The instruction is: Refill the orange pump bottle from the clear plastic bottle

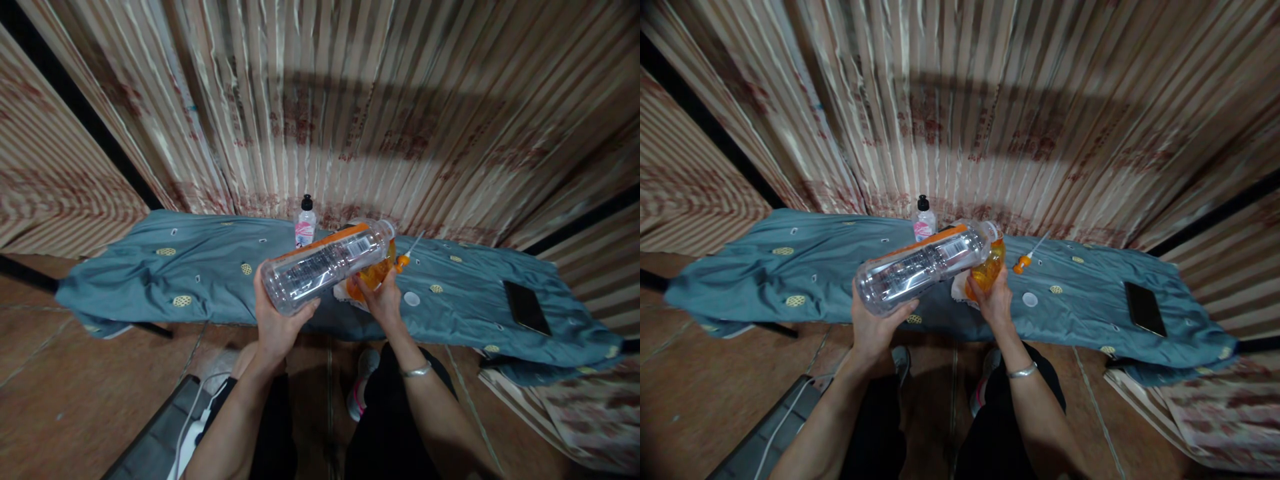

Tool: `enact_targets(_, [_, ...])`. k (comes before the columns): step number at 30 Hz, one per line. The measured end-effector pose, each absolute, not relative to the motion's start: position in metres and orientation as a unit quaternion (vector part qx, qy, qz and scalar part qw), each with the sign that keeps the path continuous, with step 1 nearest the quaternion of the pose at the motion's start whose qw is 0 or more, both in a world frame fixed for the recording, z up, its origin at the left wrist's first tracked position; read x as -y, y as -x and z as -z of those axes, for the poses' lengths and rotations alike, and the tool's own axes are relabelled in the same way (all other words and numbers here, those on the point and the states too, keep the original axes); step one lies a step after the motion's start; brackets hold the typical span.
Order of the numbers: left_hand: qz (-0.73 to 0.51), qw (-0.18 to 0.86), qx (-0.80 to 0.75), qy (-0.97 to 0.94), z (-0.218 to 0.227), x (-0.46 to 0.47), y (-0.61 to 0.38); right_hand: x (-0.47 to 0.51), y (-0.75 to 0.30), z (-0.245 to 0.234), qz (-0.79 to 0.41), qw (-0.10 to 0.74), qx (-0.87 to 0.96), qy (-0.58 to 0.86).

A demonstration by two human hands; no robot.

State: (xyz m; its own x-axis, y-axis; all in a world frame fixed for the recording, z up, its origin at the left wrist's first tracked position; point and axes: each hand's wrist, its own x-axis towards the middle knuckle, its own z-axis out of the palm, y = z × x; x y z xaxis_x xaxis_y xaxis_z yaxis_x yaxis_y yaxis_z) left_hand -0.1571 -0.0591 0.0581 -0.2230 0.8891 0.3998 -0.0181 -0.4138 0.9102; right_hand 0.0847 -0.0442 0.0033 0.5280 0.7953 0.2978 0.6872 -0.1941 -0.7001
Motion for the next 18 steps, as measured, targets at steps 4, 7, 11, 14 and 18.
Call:
enact_targets(4, [-0.658, 0.348, -0.419, -0.520, -0.0584, 0.0591, 0.1571, 0.0449, -0.0849, -0.0033, -0.064, 0.416, 0.481, 0.769])
enact_targets(7, [-0.658, 0.354, -0.416, -0.519, -0.0591, 0.0593, 0.1571, 0.0452, -0.0849, -0.0038, -0.066, 0.418, 0.483, 0.766])
enact_targets(11, [-0.660, 0.352, -0.416, -0.517, -0.0587, 0.0591, 0.1571, 0.0449, -0.0849, -0.0044, -0.065, 0.419, 0.485, 0.765])
enact_targets(14, [-0.658, 0.352, -0.419, -0.517, -0.0580, 0.0587, 0.1569, 0.0444, -0.0849, -0.0042, -0.070, 0.416, 0.480, 0.769])
enact_targets(18, [-0.661, 0.347, -0.420, -0.517, -0.0594, 0.0588, 0.1567, 0.0443, -0.0856, -0.0035, -0.074, 0.418, 0.477, 0.769])
